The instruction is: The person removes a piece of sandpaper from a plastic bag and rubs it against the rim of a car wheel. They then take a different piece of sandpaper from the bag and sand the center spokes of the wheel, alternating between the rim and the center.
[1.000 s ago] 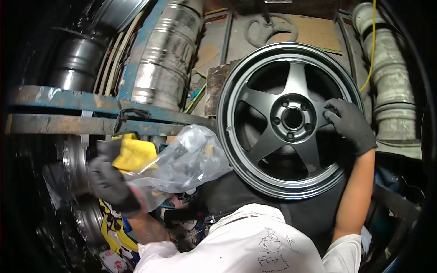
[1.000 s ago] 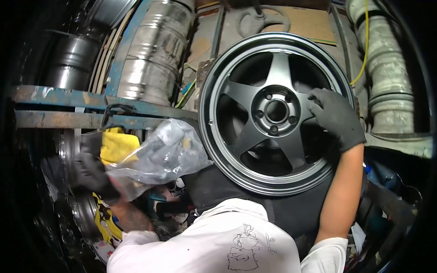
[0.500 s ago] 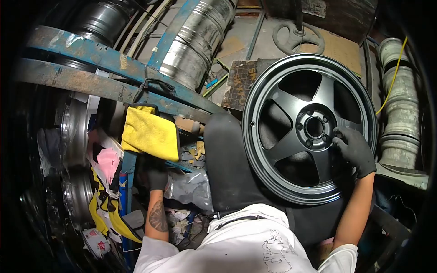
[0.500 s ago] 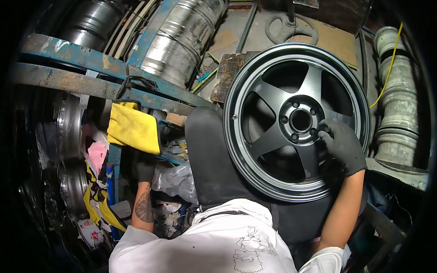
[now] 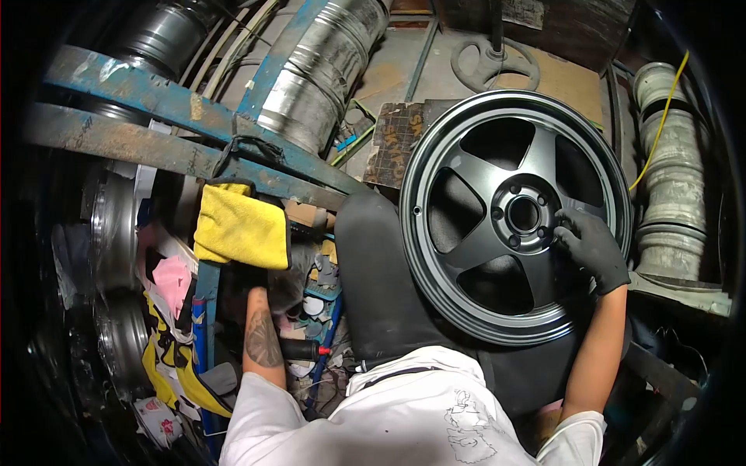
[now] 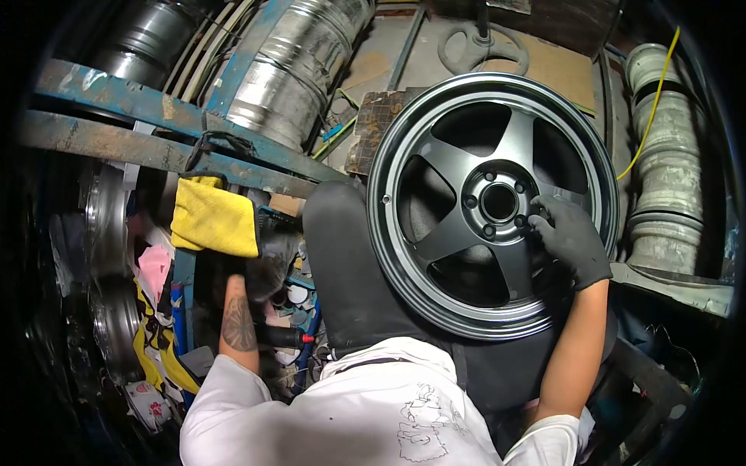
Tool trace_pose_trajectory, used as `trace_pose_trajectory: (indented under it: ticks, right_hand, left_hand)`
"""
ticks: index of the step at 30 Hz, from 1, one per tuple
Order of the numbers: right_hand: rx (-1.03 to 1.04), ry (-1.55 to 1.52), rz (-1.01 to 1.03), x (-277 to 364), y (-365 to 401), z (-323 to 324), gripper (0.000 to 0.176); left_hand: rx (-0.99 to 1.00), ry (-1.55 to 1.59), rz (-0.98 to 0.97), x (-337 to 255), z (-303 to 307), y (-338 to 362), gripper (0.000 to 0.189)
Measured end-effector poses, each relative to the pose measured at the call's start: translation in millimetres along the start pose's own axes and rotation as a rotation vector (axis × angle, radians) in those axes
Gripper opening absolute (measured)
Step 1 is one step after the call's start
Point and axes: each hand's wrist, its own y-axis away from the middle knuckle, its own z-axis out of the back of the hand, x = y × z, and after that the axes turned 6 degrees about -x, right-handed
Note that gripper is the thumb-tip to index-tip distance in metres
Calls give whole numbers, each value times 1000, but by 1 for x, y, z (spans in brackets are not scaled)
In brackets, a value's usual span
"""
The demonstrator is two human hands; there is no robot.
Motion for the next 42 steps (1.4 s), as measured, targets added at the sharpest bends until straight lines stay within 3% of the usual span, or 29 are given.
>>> trace_pose_trajectory:
  ticks: [3,6,8,10,12,15,17,18,21,22,25,26,29,30,32,33,34,35,36,37,39,41,42]
  right_hand:
    - [33,24,-8,12,-1,7,37]
    - [4,78,1,13,-1,2,37]
    - [-4,65,44,13,-1,-2,37]
    - [10,46,45,18,-3,-3,36]
    - [32,26,73,25,-2,-3,35]
    - [34,17,71,19,4,-7,33]
    - [23,8,84,18,2,-6,34]
    - [8,16,84,18,0,-6,33]
    - [12,29,88,21,2,-6,33]
    - [13,27,90,23,3,-5,33]
    - [-21,10,123,26,2,-5,31]
    - [-37,2,132,27,4,-7,30]
    - [-124,-125,260,43,-2,-7,26]
    - [-114,-183,277,54,-3,-4,23]
    - [-76,-454,343,66,-6,-8,27]
    - [-13,-527,372,72,-5,-4,33]
    - [116,-787,272,74,-2,-8,38]
    - [272,-942,75,87,4,7,43]
    - [147,-939,268,82,3,-2,44]
    - [34,-914,318,79,3,-5,42]
    - [114,-1105,97,78,2,11,32]
    - [-78,-1213,18,57,-10,0,23]
    - [-173,-1149,-51,45,-19,-3,21]
  left_hand:
    - [-188,-64,78,6,3,44,28]
    - [-392,118,-115,-51,31,120,28]
    - [-28,529,-262,-121,66,191,13]
    - [262,721,-335,-117,55,219,18]
    - [352,814,-311,-89,15,228,21]
    - [354,982,-165,-127,57,198,18]
    - [384,1001,-229,-136,69,181,19]
    - [472,912,-419,-135,69,168,21]
    - [302,1313,237,-133,74,158,24]
    - [88,1121,212,-154,95,154,22]
    - [-102,765,-345,-171,110,154,21]
    - [-83,846,-429,-187,132,163,15]
    - [-35,1242,-237,-230,169,174,13]
    - [128,1493,-128,-268,194,181,10]
    - [42,1324,-551,-292,174,172,12]
    - [278,1567,-320,-316,174,184,13]
    - [532,1678,-160,-335,184,190,15]
    - [603,1648,-199,-354,187,193,14]
    - [669,1614,-238,-373,189,195,14]
    - [726,1579,-274,-391,190,198,14]
    - [832,1516,-402,-429,192,201,14]
    - [902,1434,-516,-470,201,193,16]
    - [1087,1587,-346,-491,202,191,19]
